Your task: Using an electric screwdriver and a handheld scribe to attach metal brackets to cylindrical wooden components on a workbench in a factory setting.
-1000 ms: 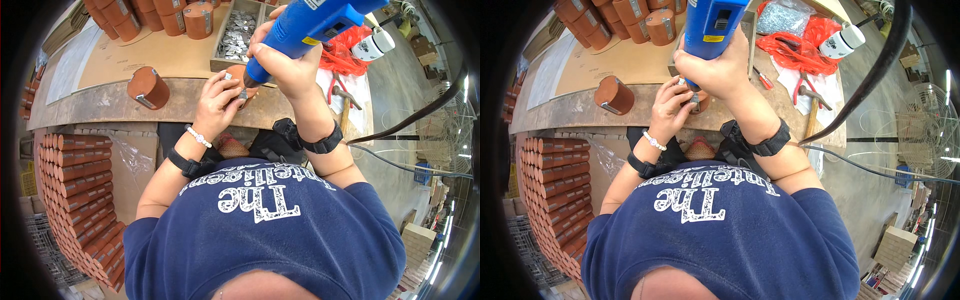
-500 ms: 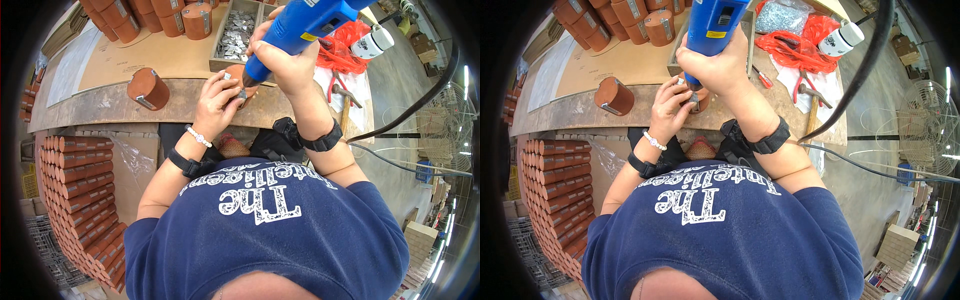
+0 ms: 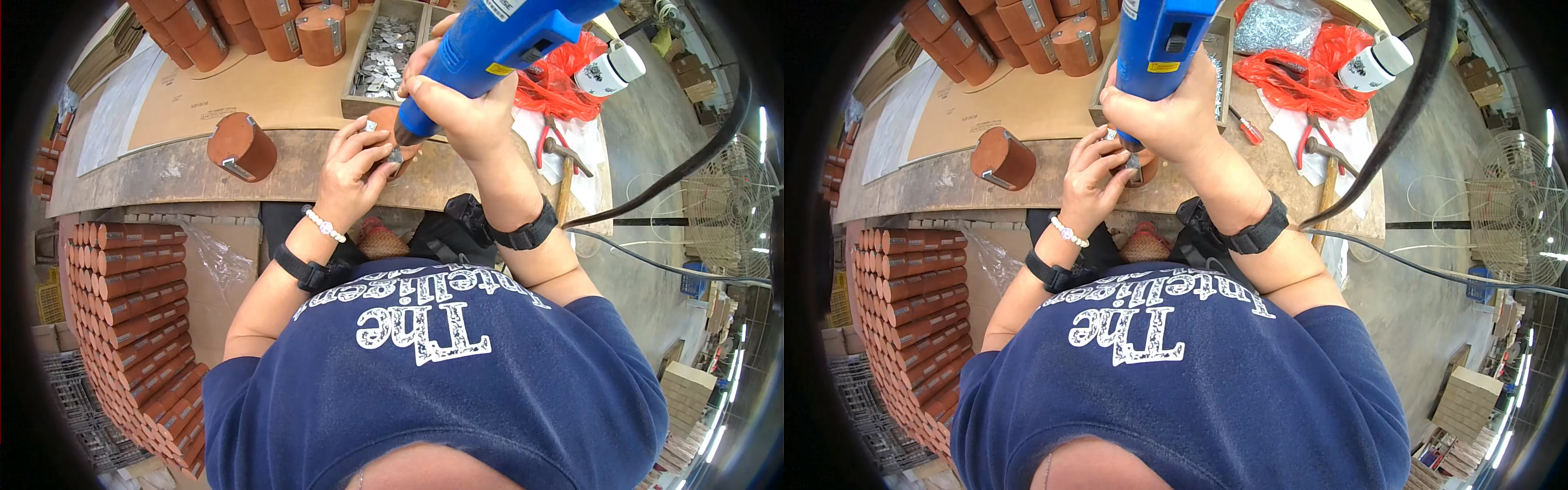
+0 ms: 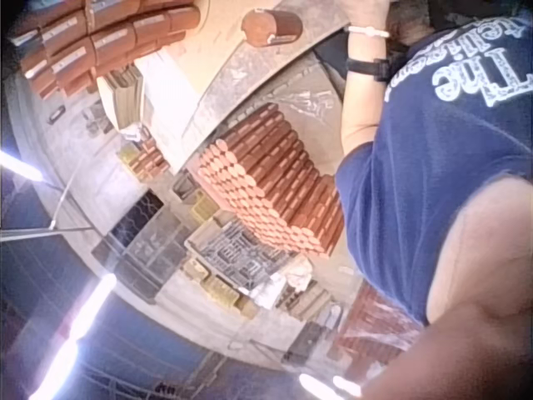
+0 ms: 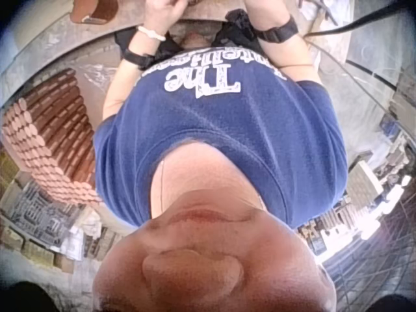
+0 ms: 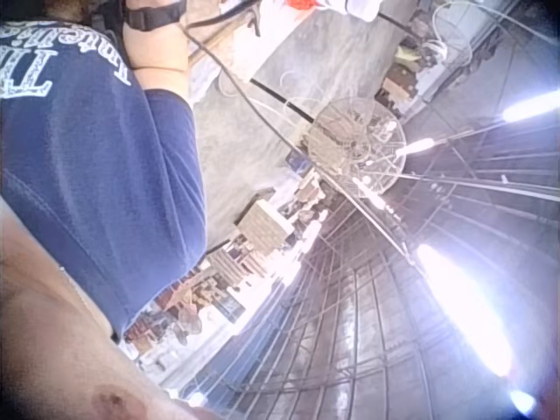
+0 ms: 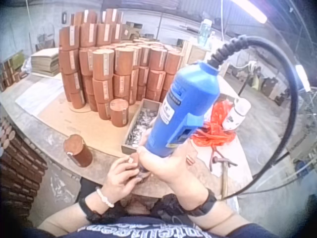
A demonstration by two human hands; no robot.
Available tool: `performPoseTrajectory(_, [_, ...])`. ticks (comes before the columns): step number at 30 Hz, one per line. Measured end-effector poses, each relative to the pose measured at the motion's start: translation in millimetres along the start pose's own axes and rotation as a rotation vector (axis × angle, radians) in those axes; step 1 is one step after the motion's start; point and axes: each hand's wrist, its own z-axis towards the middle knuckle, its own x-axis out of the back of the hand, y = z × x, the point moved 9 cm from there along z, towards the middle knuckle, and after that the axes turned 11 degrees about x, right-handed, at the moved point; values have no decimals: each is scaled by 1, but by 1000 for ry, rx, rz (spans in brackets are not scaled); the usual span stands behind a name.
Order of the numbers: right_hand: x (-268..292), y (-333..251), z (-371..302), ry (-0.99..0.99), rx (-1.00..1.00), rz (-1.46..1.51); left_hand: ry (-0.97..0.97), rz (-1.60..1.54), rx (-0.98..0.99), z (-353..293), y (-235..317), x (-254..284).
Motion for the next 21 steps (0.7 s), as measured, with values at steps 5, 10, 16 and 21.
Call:
performPoseTrajectory(5, [0, -1, -2, -14, -12, 26, 4, -6, -10, 1, 2, 0])
performPoseTrajectory(10, [-5, -1, -5, 54, -11, 119, -41, 28, 79, 2, 4, -1])
performPoseTrajectory(16, [-1, -2, -6, 57, 30, 160, -119, 110, 269, 5, -5, -30])
performPoseTrajectory(21, [32, -17, -3, 168, 26, 226, -206, -81, 321, 16, -18, -37])
